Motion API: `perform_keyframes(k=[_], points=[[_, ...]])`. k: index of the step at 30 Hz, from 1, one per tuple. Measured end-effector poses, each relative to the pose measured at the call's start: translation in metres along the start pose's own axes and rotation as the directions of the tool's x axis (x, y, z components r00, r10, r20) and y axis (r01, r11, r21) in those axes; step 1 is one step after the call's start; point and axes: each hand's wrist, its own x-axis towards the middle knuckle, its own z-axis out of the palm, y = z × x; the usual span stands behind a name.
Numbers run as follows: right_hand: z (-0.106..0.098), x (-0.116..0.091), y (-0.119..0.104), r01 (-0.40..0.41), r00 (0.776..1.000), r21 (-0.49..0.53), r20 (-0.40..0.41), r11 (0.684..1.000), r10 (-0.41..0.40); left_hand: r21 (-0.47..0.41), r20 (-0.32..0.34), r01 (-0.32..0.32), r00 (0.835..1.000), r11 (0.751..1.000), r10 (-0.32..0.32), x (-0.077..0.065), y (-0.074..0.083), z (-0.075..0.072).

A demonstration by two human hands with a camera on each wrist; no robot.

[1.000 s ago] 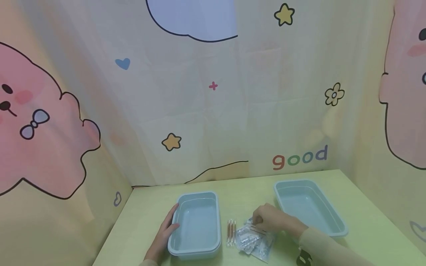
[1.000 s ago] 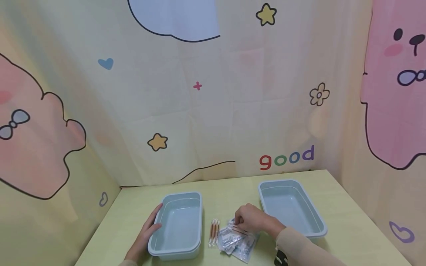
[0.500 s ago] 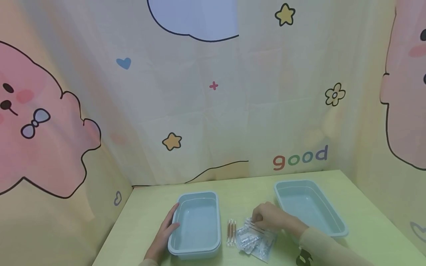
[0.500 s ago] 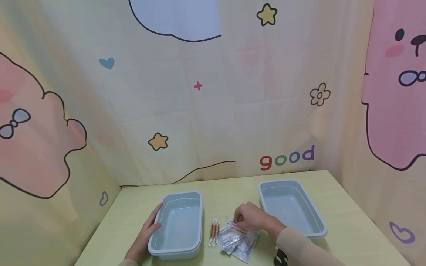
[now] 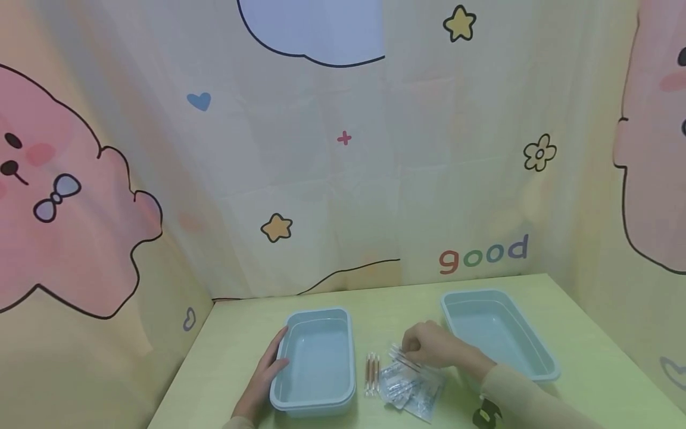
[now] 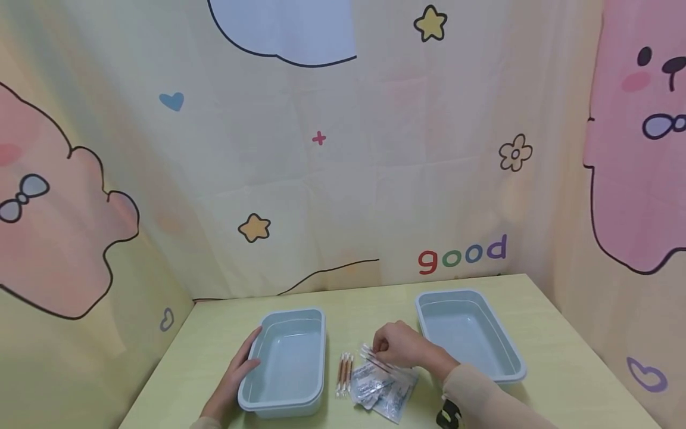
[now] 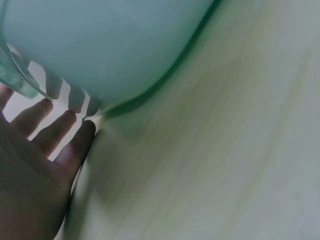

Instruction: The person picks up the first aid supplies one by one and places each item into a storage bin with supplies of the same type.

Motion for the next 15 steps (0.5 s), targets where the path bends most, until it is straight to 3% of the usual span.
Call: perform_keyframes(k=[15], points=[[-0.006,0.007,-0.014,-0.039,0.999,0.102,-0.020,0.994,0.041,0.010,0.009,0.004,1.000,1.000,-0.004,-0.002,0.003,0.000]])
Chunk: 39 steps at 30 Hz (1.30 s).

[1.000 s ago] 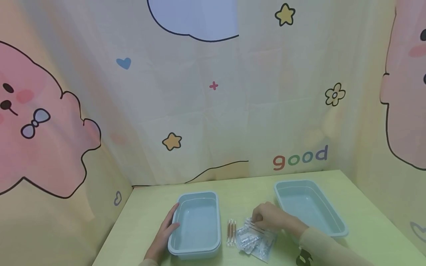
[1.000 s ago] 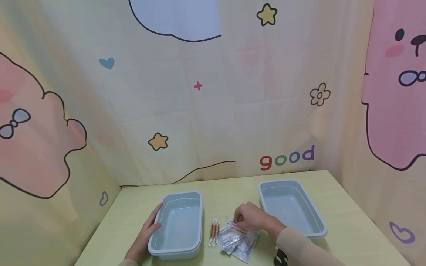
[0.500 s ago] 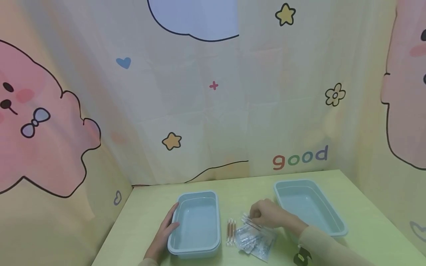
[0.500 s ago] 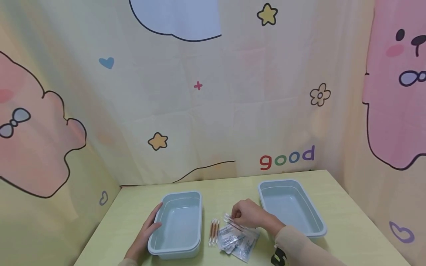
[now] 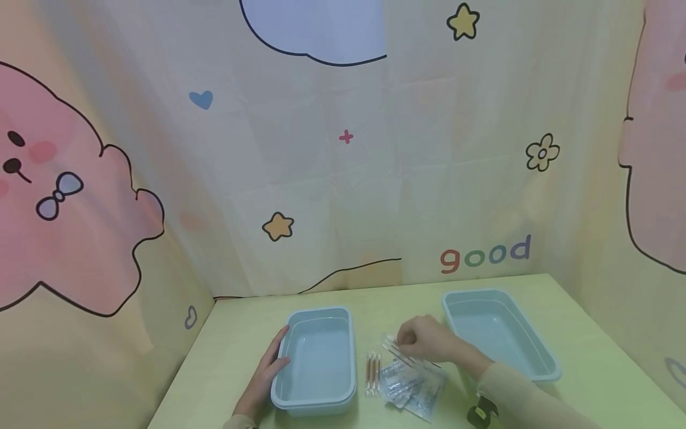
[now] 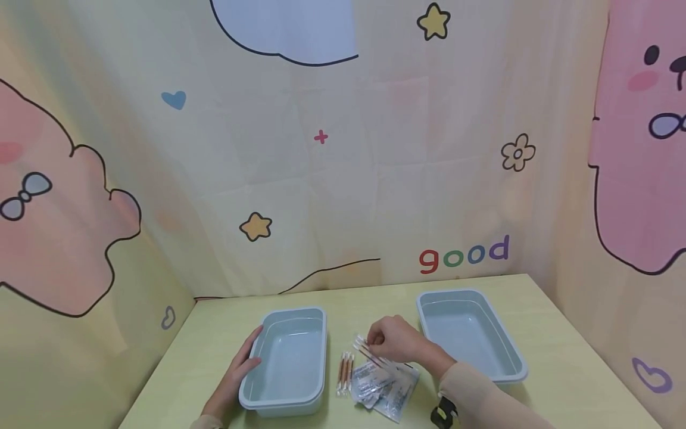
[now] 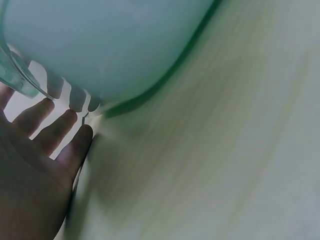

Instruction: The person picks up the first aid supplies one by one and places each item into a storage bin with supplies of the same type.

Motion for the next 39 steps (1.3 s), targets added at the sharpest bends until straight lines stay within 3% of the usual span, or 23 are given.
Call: perform_keyframes(k=[13,39], points=[[-0.003,0.007,-0.008,-0.100,0.994,0.040,-0.039,0.994,0.102,-0.015,0.010,-0.005,1.000,1.000,0.005,0.000,-0.003,0.000],[-0.008,0.019,-0.025,-0.052,0.995,0.056,-0.086,0.997,0.057,-0.018,0.019,0.001,1.000,1.000,-0.001,-0.001,-0.003,0.000]])
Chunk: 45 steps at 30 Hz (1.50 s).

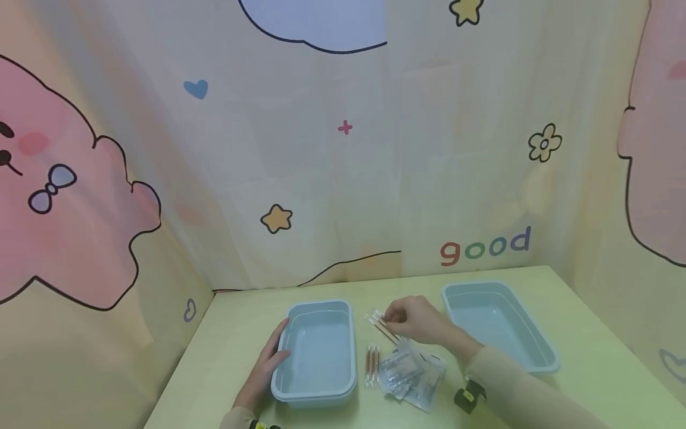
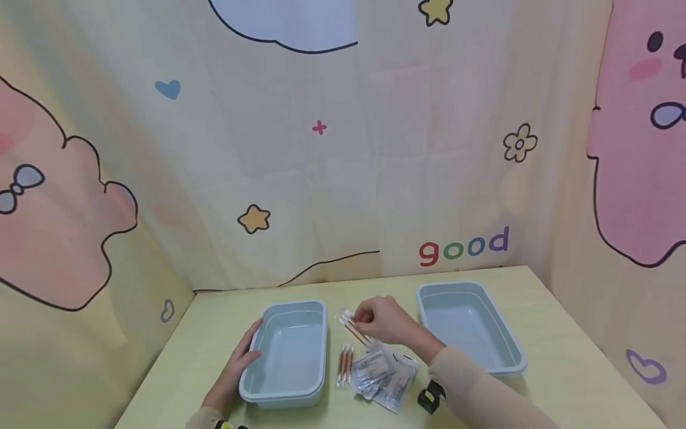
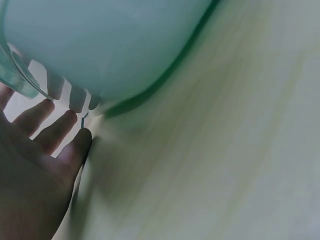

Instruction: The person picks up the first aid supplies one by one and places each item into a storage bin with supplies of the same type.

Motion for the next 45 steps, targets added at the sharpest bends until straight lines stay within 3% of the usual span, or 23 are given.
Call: perform_keyframes(k=[7,20,32,45], points=[[0.000,0.001,-0.005,-0.027,1.000,0.011,0.004,1.000,0.027,0.002,-0.007,-0.003,1.000,1.000,0.003,0.000,0.000,0.001],[0.001,0.002,-0.006,0.012,1.000,0.021,0.006,1.000,-0.012,0.007,-0.014,0.008,1.000,1.000,-0.008,-0.001,0.001,0.000],[0.001,0.006,-0.012,-0.049,0.999,0.019,0.023,0.999,0.048,-0.010,-0.009,0.003,1.000,1.000,-0.003,0.000,-0.002,0.000],[0.006,0.009,-0.020,0.044,0.999,0.052,0.005,0.998,-0.045,-0.012,0.000,-0.003,1.000,1.000,0.003,-0.001,0.001,0.000]])
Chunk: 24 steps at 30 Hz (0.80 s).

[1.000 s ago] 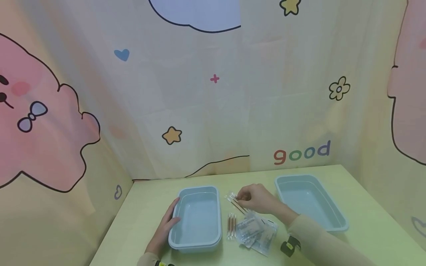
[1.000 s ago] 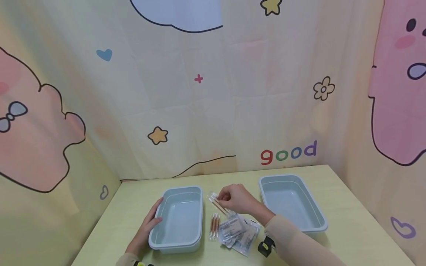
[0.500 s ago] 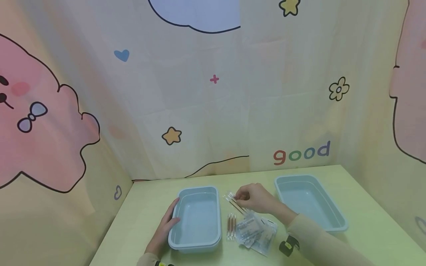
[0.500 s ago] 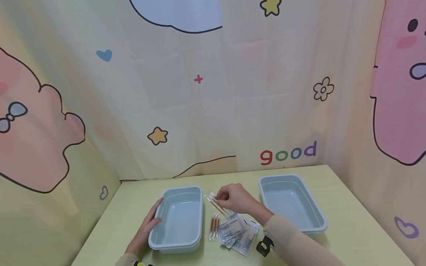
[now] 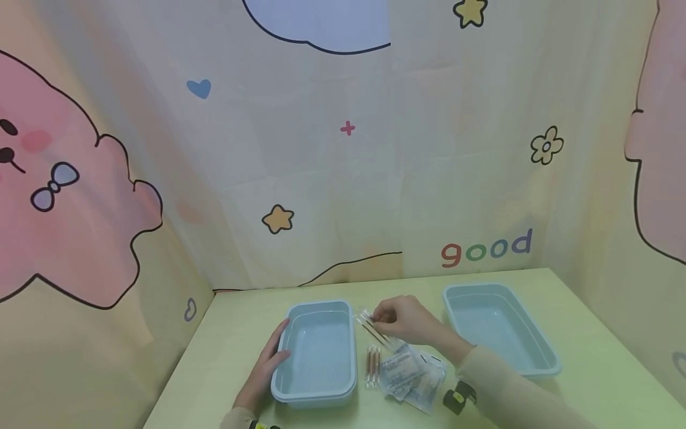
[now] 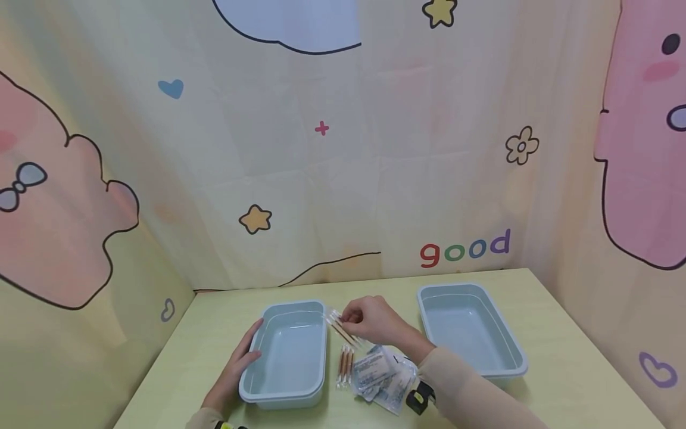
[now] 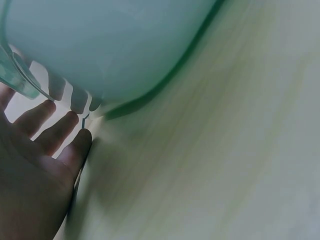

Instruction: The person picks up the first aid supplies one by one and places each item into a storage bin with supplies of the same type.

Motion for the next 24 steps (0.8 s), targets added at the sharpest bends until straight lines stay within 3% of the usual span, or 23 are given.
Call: perform_keyframes(k=[13,24], points=[[0.006,0.006,-0.011,0.003,1.000,0.053,0.008,0.999,-0.004,0.010,-0.010,0.009,1.000,1.000,-0.009,0.000,0.000,0.000],[0.009,0.011,-0.018,0.042,0.999,0.037,-0.024,0.998,-0.041,0.009,-0.014,0.023,1.000,1.000,-0.023,0.000,-0.001,0.001]])
